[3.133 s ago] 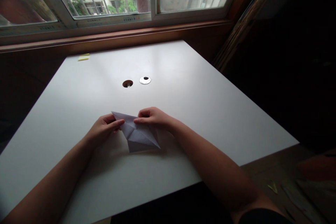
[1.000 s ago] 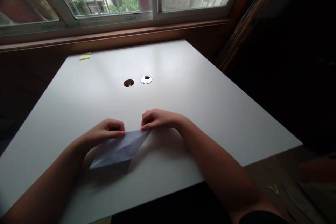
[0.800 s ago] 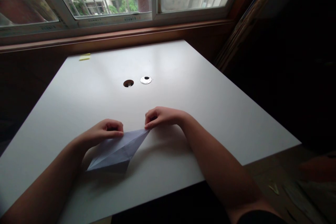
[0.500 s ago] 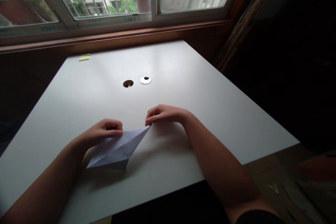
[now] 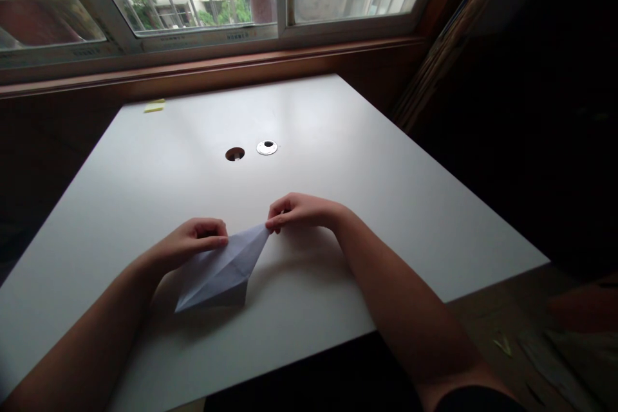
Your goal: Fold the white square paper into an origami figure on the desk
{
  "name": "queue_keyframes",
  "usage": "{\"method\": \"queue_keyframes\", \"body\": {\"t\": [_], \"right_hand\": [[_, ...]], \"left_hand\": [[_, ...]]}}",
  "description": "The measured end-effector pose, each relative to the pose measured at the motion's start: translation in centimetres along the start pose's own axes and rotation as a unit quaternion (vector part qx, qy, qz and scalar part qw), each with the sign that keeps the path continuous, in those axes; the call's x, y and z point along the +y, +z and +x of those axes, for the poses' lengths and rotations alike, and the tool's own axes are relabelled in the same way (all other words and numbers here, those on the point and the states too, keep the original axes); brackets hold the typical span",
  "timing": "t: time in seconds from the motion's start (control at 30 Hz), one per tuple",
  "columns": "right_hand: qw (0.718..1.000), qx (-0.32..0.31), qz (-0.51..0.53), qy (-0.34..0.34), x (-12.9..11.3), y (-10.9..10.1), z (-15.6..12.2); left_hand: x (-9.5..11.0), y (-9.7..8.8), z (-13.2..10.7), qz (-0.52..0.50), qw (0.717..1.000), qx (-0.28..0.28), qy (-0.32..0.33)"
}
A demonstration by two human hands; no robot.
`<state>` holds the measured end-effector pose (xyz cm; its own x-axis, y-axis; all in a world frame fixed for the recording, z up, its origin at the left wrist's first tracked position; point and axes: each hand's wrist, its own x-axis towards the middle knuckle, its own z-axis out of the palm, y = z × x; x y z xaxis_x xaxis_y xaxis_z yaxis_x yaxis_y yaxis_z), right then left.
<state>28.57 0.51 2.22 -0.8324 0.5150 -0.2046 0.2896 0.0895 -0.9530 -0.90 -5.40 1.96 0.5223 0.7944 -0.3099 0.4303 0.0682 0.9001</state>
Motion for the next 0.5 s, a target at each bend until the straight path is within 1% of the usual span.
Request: {"method": "queue_keyframes", "body": {"t": [0.07,0.17,0.27,0.37,0.5], "right_hand": [[1.000,0.019,0.013,0.000,0.1,0.0,0.1],[0.999,0.042,0.031,0.009,0.4,0.2,0.4],[0.997,0.059,0.050,0.016,0.6,0.4,0.6],[0.996,0.064,0.063,0.009,0.6,0.6,0.8],[0.994,0.081,0.067,-0.010,0.3,1.0,1.2]], "left_hand": [[0.2,0.1,0.1,0.005,1.000,-0.006,0.005],[0.5,0.4,0.2,0.003,1.000,-0.031,-0.001],[0.7,0.6,0.2,0.036,0.998,-0.050,-0.015],[1.0,0.9,0.1,0.063,0.996,-0.060,-0.037],[1.4,1.3,0.0,0.056,0.995,-0.062,-0.057]]}}
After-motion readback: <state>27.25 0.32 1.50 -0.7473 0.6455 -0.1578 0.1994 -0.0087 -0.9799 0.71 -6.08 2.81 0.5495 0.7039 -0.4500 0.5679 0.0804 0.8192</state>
